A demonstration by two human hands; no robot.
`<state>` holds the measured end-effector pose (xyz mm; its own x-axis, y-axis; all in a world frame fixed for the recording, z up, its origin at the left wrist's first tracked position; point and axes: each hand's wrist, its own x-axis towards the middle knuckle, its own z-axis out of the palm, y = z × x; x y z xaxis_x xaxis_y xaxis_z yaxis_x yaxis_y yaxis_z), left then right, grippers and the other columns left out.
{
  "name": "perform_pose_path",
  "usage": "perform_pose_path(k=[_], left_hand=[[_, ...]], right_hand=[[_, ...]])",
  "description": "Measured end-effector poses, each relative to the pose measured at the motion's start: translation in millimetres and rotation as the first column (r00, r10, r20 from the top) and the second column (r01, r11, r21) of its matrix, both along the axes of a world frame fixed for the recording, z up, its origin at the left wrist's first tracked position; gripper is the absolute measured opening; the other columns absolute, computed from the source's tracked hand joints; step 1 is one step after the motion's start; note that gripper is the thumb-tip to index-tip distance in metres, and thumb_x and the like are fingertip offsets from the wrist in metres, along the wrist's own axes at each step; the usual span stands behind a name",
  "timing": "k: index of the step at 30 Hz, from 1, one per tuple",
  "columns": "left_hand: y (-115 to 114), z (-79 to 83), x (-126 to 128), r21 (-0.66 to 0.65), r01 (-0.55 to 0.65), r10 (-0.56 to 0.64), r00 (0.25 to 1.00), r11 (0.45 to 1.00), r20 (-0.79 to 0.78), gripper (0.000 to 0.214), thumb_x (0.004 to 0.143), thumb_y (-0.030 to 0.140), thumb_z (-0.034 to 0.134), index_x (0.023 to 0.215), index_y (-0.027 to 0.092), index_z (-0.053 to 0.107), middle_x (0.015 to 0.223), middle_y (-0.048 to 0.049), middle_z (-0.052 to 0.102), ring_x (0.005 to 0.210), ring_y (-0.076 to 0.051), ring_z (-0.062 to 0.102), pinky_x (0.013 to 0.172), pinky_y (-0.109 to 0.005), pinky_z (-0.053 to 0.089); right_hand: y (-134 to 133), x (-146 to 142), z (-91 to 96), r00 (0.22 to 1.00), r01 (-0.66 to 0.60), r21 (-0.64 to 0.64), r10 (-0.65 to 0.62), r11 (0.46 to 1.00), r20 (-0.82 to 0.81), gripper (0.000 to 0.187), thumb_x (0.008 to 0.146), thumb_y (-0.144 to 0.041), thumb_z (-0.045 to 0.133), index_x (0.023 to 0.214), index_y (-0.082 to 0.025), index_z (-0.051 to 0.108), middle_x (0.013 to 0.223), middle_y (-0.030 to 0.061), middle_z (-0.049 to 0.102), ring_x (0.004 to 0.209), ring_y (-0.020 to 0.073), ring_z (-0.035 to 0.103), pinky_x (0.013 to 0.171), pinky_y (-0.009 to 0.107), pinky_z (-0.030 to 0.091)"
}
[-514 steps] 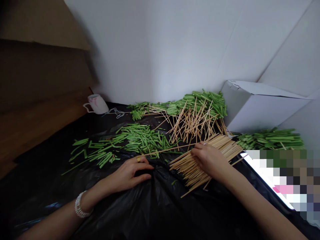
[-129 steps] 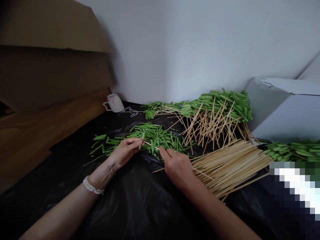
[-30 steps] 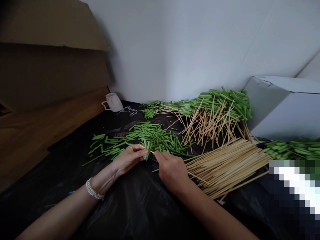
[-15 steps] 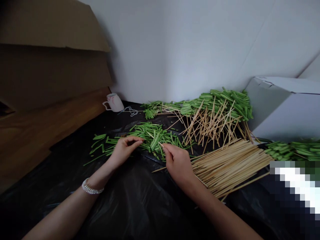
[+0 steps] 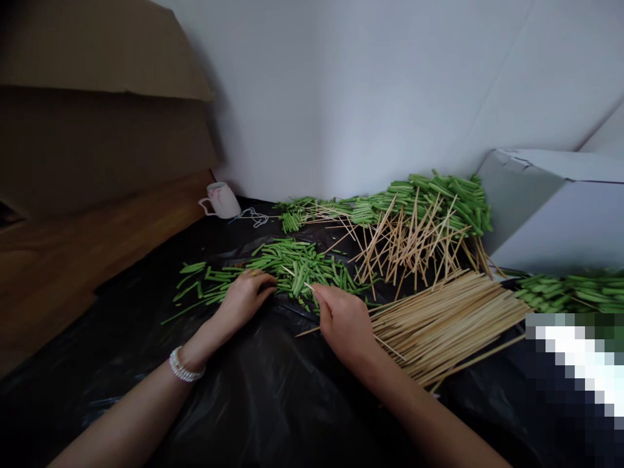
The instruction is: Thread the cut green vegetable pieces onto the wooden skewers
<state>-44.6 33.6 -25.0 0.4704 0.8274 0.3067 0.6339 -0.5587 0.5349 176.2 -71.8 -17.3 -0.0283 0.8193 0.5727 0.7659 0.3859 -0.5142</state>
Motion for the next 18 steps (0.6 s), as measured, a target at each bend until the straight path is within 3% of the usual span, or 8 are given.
perform_pose_path(k=[3,7,11,13,15,18], left_hand=[[0,-0.1,0,0.037,-0.010,0.012,0.998,0.999,-0.061,0.014,0.079,0.018,0.063,0.086,0.024,0.072,0.084,-0.0082,0.064,0.087,-0.026,0.053,0.086,-0.037,0.038],[-1,4.4,1,0.037,-0.019,0.015,0.994,0.999,0.108,0.012,0.079,0.019,0.064,0.082,0.025,0.074,0.082,-0.0076,0.063,0.086,-0.026,0.053,0.087,-0.037,0.037],[-3,13.2,6,-0.075,-0.014,0.036,0.952,0.997,0.305,0.008,0.079,0.024,0.067,0.081,0.024,0.075,0.085,-0.0055,0.066,0.085,-0.023,0.056,0.086,-0.033,0.037],[-5,16.4,9,-0.219,-0.003,0.098,0.900,0.976,0.424,0.007,0.076,0.026,0.072,0.080,0.021,0.075,0.086,-0.0055,0.069,0.085,-0.021,0.059,0.084,-0.031,0.039],[-5,17.9,11,-0.424,0.076,0.192,0.810,0.903,0.555,0.014,0.071,0.029,0.077,0.080,0.018,0.074,0.083,-0.0052,0.070,0.079,-0.018,0.060,0.078,-0.029,0.042],[-6,18.1,12,-0.634,0.304,0.328,0.654,0.711,0.682,0.022,0.066,0.030,0.082,0.081,0.016,0.073,0.082,-0.0037,0.070,0.072,-0.012,0.059,0.071,-0.024,0.044]], right_hand=[[-1,0,-0.3,1.000,-0.004,-0.005,0.004,1.000,0.015,0.027,0.092,-0.018,0.045,0.105,-0.020,0.068,0.103,0.0062,0.074,0.093,0.0177,0.069,0.083,0.030,0.053],[-1,-1,-1.3,1.000,-0.004,-0.011,0.005,1.000,0.025,0.026,0.092,-0.018,0.046,0.105,-0.020,0.068,0.103,0.0063,0.074,0.092,0.0178,0.069,0.084,0.030,0.053],[-1,-1,-1.7,0.999,-0.008,-0.007,0.008,1.000,0.037,0.026,0.092,-0.017,0.046,0.106,-0.019,0.067,0.103,0.0063,0.073,0.092,0.0178,0.069,0.085,0.030,0.052],[-2,-1,-1.7,0.999,-0.009,-0.012,0.010,1.000,0.051,0.026,0.092,-0.018,0.045,0.105,-0.018,0.068,0.102,0.0066,0.073,0.092,0.0179,0.069,0.085,0.030,0.052],[-2,-2,-1.7,0.998,-0.016,-0.021,0.018,1.000,0.064,0.026,0.093,-0.018,0.045,0.105,-0.018,0.067,0.101,0.0069,0.073,0.091,0.0180,0.069,0.084,0.030,0.052],[-2,-2,-2.3,0.997,-0.022,-0.034,0.024,0.999,0.072,0.026,0.093,-0.018,0.045,0.106,-0.018,0.067,0.101,0.0069,0.073,0.092,0.0181,0.069,0.084,0.030,0.052]])
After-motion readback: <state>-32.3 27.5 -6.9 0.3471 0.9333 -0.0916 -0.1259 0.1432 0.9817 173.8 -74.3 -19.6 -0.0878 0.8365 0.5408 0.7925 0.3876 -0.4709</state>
